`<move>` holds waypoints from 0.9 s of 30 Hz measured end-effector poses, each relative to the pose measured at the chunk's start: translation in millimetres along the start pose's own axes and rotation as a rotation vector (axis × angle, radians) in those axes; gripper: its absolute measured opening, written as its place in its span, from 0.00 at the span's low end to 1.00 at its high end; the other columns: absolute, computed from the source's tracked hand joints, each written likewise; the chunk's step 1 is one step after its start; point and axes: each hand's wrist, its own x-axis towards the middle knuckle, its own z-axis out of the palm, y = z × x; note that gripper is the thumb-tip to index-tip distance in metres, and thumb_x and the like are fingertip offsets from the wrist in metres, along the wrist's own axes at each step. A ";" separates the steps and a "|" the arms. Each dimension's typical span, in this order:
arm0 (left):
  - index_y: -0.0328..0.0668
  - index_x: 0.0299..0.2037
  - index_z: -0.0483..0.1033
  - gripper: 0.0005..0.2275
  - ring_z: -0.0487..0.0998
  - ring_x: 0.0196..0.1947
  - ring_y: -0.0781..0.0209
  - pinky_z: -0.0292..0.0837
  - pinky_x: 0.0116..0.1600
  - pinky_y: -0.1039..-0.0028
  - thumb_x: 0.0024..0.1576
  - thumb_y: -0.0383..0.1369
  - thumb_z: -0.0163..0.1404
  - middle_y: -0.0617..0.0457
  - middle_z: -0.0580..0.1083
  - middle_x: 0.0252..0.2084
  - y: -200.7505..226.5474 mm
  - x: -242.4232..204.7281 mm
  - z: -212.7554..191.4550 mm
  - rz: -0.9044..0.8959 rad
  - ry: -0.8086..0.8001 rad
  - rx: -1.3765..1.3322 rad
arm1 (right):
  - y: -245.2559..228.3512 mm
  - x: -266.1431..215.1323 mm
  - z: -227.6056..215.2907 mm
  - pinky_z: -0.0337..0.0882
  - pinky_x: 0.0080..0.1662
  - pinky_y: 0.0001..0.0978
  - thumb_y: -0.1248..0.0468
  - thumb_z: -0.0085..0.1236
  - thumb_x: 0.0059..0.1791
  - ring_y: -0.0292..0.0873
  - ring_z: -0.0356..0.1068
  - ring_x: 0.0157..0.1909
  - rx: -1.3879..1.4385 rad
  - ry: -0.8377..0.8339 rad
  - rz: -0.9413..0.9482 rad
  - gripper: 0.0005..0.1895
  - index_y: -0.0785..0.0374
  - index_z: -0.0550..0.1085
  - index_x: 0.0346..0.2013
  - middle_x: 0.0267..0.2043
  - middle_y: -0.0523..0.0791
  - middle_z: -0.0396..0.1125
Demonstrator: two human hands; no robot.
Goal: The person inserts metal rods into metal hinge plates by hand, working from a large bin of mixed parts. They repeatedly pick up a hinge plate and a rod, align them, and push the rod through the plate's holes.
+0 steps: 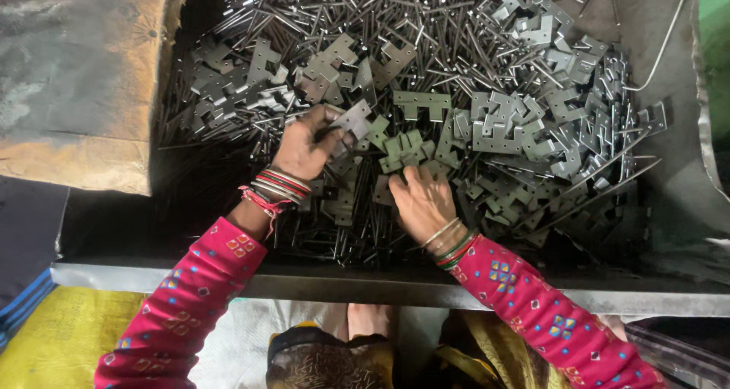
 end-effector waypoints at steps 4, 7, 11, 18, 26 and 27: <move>0.33 0.48 0.66 0.08 0.79 0.30 0.65 0.75 0.31 0.76 0.60 0.22 0.46 0.47 0.81 0.38 -8.3 -1.9 -3.6 -0.190 0.038 -0.226 | 0.0 -0.5 -11.8 0.69 0.45 0.49 0.66 0.60 0.41 0.54 0.68 0.48 0.137 -0.094 -0.050 0.11 0.59 0.74 0.38 0.42 0.49 0.65; 0.32 0.49 0.66 0.08 0.80 0.31 0.66 0.74 0.31 0.76 0.61 0.23 0.46 0.46 0.81 0.38 -13.1 1.6 -2.8 -0.142 0.054 -0.161 | -4.3 5.7 -19.6 0.69 0.43 0.51 0.66 0.60 0.33 0.56 0.67 0.46 0.287 0.056 -0.086 0.21 0.63 0.75 0.40 0.41 0.50 0.64; 0.31 0.51 0.68 0.09 0.79 0.34 0.64 0.75 0.37 0.75 0.62 0.22 0.48 0.45 0.79 0.38 -16.4 2.6 -0.1 -0.035 0.174 -0.053 | -17.0 35.5 -10.1 0.68 0.48 0.53 0.63 0.63 0.37 0.52 0.66 0.46 0.153 0.100 -0.033 0.16 0.63 0.76 0.39 0.40 0.49 0.62; 0.29 0.52 0.70 0.10 0.82 0.41 0.61 0.76 0.46 0.73 0.61 0.23 0.48 0.43 0.79 0.41 -24.7 2.9 -5.8 -0.014 0.200 0.084 | -11.9 75.0 13.6 0.65 0.49 0.47 0.63 0.65 0.48 0.49 0.63 0.50 -0.157 0.072 -0.073 0.07 0.60 0.77 0.39 0.41 0.45 0.61; 0.30 0.52 0.69 0.10 0.81 0.41 0.58 0.76 0.44 0.70 0.62 0.23 0.49 0.40 0.80 0.43 -14.1 2.0 -13.1 0.001 0.258 0.024 | 20.3 54.7 -41.0 0.71 0.38 0.35 0.61 0.68 0.47 0.40 0.70 0.36 0.700 0.041 -0.018 0.09 0.62 0.79 0.37 0.38 0.45 0.69; 0.31 0.52 0.67 0.10 0.81 0.36 0.58 0.77 0.40 0.70 0.61 0.23 0.47 0.40 0.80 0.42 -10.1 2.3 -16.3 -0.090 0.230 -0.103 | 29.7 48.8 -47.9 0.72 0.38 0.33 0.62 0.67 0.47 0.38 0.72 0.36 0.864 0.077 0.051 0.07 0.61 0.80 0.38 0.37 0.44 0.71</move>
